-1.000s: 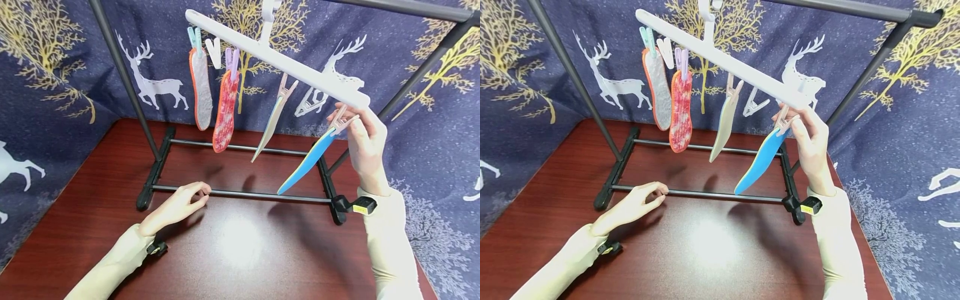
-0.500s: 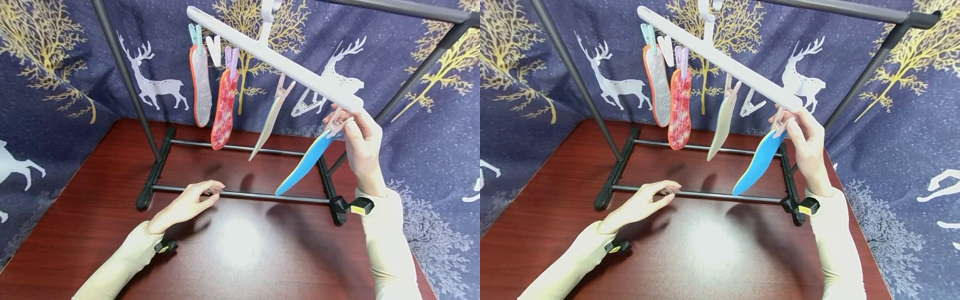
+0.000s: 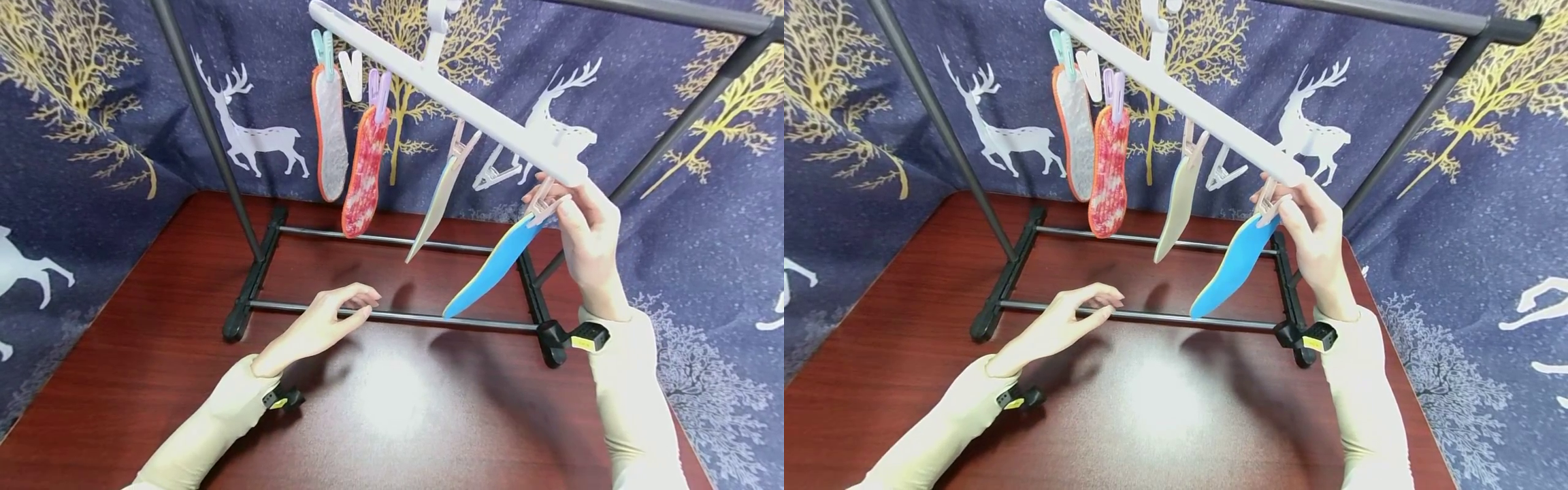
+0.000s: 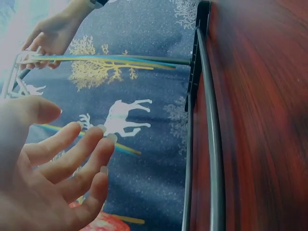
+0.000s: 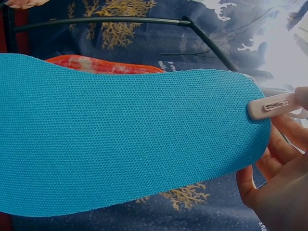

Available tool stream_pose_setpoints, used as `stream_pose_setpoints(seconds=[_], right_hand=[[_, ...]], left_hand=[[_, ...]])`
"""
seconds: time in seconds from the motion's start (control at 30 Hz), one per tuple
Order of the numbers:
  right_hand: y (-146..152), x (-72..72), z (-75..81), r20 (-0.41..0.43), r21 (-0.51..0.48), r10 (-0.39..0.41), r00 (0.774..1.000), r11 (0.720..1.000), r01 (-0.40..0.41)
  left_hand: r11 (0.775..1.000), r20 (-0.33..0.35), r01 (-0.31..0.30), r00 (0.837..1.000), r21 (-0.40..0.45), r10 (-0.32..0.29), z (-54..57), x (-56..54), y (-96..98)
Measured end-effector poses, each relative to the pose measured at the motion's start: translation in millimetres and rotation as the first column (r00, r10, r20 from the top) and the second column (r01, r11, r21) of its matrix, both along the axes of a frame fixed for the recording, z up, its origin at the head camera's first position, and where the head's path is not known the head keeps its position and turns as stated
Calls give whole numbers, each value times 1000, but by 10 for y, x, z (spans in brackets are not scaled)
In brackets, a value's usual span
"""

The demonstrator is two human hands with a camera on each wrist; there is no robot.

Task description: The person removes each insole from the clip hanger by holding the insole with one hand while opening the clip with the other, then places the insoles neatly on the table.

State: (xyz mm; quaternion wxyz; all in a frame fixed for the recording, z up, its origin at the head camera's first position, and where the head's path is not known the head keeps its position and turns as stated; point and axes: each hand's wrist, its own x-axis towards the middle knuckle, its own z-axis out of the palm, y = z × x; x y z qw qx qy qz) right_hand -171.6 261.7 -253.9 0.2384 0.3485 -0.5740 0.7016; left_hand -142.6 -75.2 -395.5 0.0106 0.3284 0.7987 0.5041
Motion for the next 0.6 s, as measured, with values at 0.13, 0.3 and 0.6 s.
stream_pose_setpoints(seconds=[0.13,0.3,0.6], right_hand=[[2,6,-9,3,6,-4,1000,1000,4],[-1,18,-3,-4,15,-9,1000,1000,9],[-18,21,-12,-3,32,-16,1000,999,16]], left_hand=[[1000,-10,-13,1000,11,13,14,6,47],[999,-38,-46,998,-1,46,53,11,120],[993,-28,-111,994,-40,110,128,9,254]])
